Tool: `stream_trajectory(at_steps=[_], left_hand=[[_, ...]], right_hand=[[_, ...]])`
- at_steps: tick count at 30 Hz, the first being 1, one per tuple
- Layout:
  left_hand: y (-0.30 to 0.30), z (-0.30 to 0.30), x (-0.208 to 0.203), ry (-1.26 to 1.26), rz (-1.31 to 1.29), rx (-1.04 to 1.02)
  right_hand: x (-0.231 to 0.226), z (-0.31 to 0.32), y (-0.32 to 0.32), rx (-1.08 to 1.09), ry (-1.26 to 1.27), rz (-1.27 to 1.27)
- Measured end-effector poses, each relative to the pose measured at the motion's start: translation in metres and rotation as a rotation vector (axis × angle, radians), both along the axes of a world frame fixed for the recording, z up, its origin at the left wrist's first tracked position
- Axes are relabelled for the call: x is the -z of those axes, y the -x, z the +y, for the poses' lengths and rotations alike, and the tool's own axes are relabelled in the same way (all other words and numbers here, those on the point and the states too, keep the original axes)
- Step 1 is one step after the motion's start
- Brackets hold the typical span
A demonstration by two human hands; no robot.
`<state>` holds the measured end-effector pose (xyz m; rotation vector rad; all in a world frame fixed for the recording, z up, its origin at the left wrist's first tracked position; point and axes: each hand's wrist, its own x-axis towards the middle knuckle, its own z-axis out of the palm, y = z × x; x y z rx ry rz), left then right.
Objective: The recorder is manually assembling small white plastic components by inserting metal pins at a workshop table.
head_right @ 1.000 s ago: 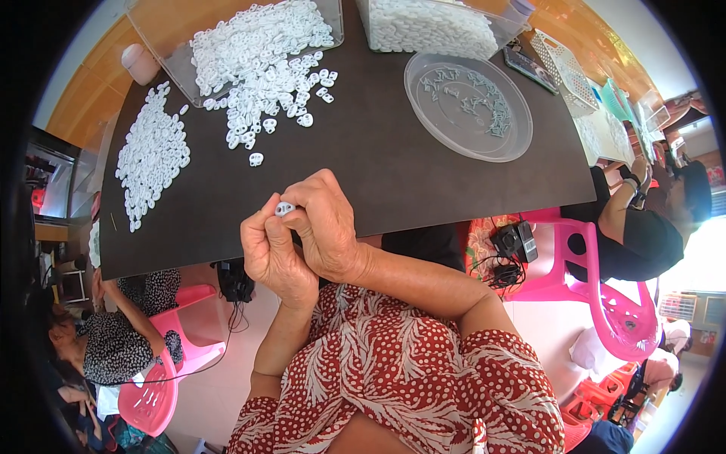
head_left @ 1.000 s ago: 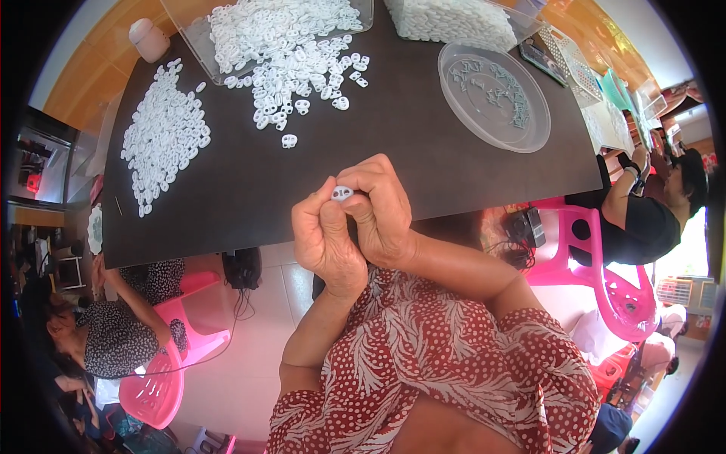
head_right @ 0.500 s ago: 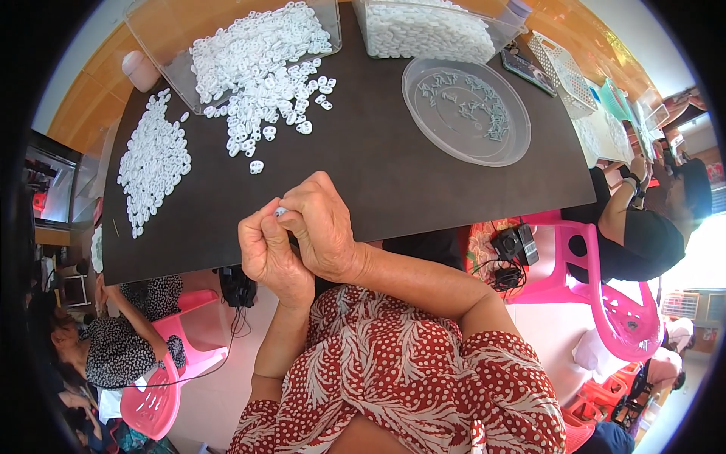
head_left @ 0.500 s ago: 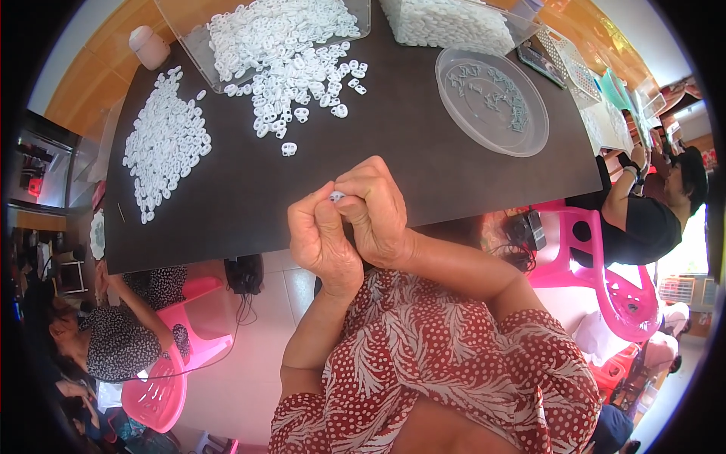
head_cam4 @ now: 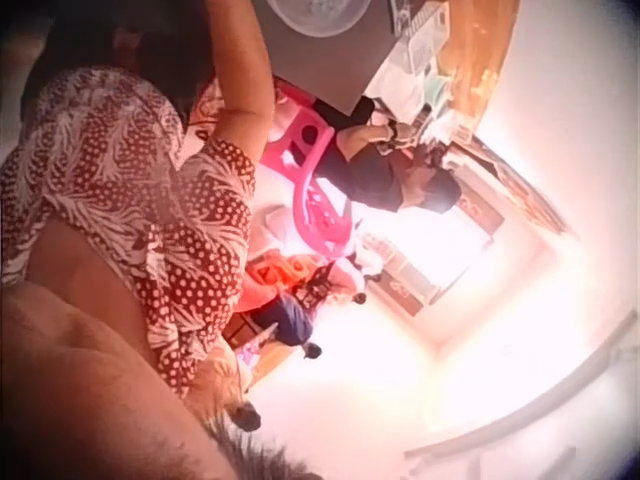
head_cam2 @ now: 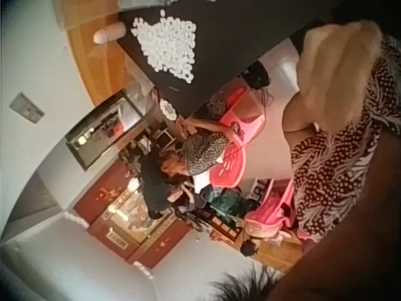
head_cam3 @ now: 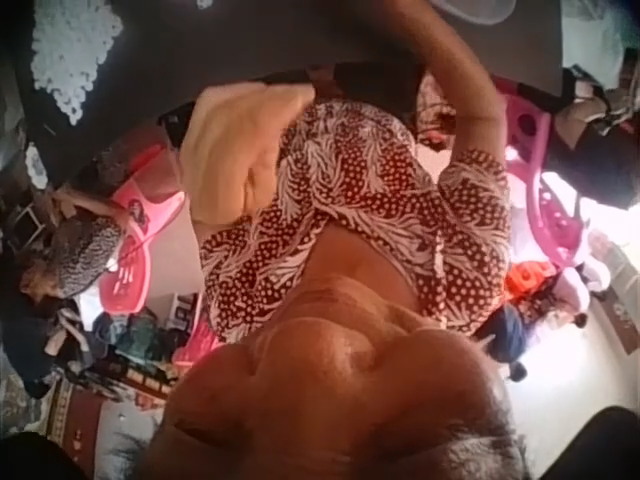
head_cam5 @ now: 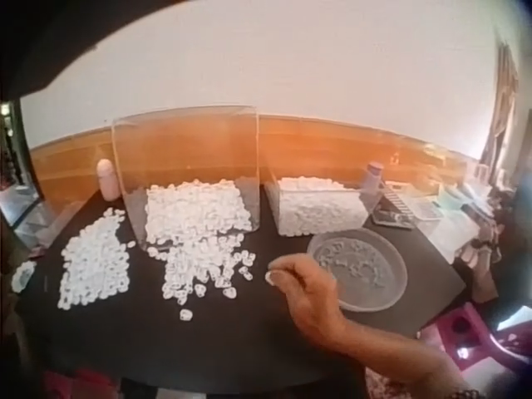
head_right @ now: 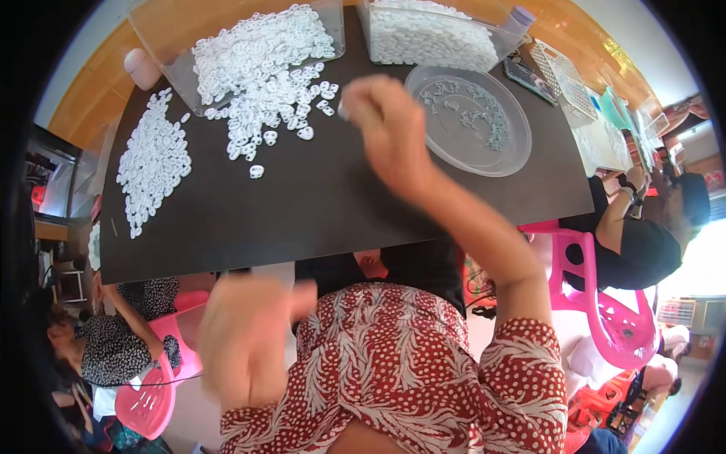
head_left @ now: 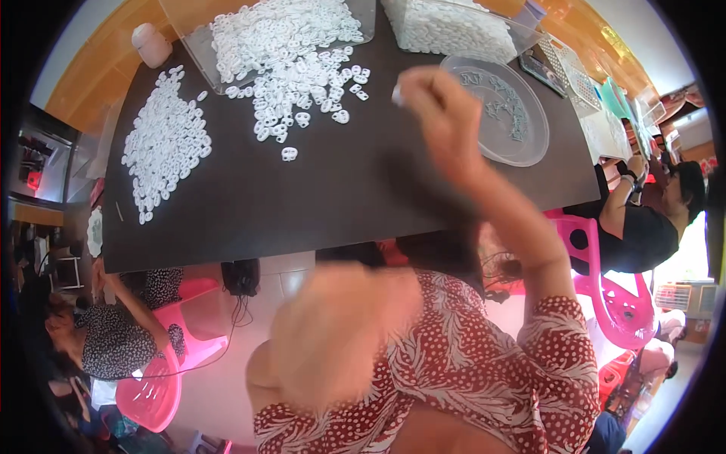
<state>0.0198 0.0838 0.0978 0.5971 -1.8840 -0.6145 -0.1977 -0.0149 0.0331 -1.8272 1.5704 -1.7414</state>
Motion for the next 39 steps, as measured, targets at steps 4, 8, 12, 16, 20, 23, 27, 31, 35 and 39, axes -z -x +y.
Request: stream_trajectory(at_steps=[4,8,12,16,20,23,27,31,35,39], left_hand=[[-0.013,0.016,-0.047,0.415,0.04,0.181],[0.006,0.014,-0.057,0.152,0.171,0.271],[0.013,0.007,-0.061,0.067,0.257,0.364],[0.026,-0.001,-0.067,0.051,0.341,0.45],[0.048,-0.004,-0.069,-0.024,0.628,0.726],[0.028,-0.021,-0.061,0.39,-0.182,0.621],[0.028,-0.055,0.009,0.008,-0.158,-0.098],[0.041,-0.076,0.057,-0.226,0.062,-0.198],[0.045,-0.079,0.068,-0.228,0.084,-0.175],[0.042,-0.078,0.07,-0.12,0.043,-0.195]], right_hand=[[-0.042,-0.058,0.051,0.187,0.127,0.159],[-0.048,-0.081,0.097,0.141,-0.034,-0.042],[-0.041,-0.055,0.065,-0.032,-0.199,-0.26],[-0.031,-0.034,0.041,-0.115,-0.372,-0.353],[-0.035,-0.022,0.029,-0.152,-0.425,-0.34],[-0.034,-0.014,0.023,-0.203,-0.477,-0.338],[-0.034,0.009,0.008,-0.248,-0.51,-0.388],[-0.036,0.033,-0.01,-0.3,-0.541,-0.428],[-0.027,0.041,-0.022,-0.346,-0.467,-0.424],[-0.015,0.041,-0.029,-0.38,-0.428,-0.439]])
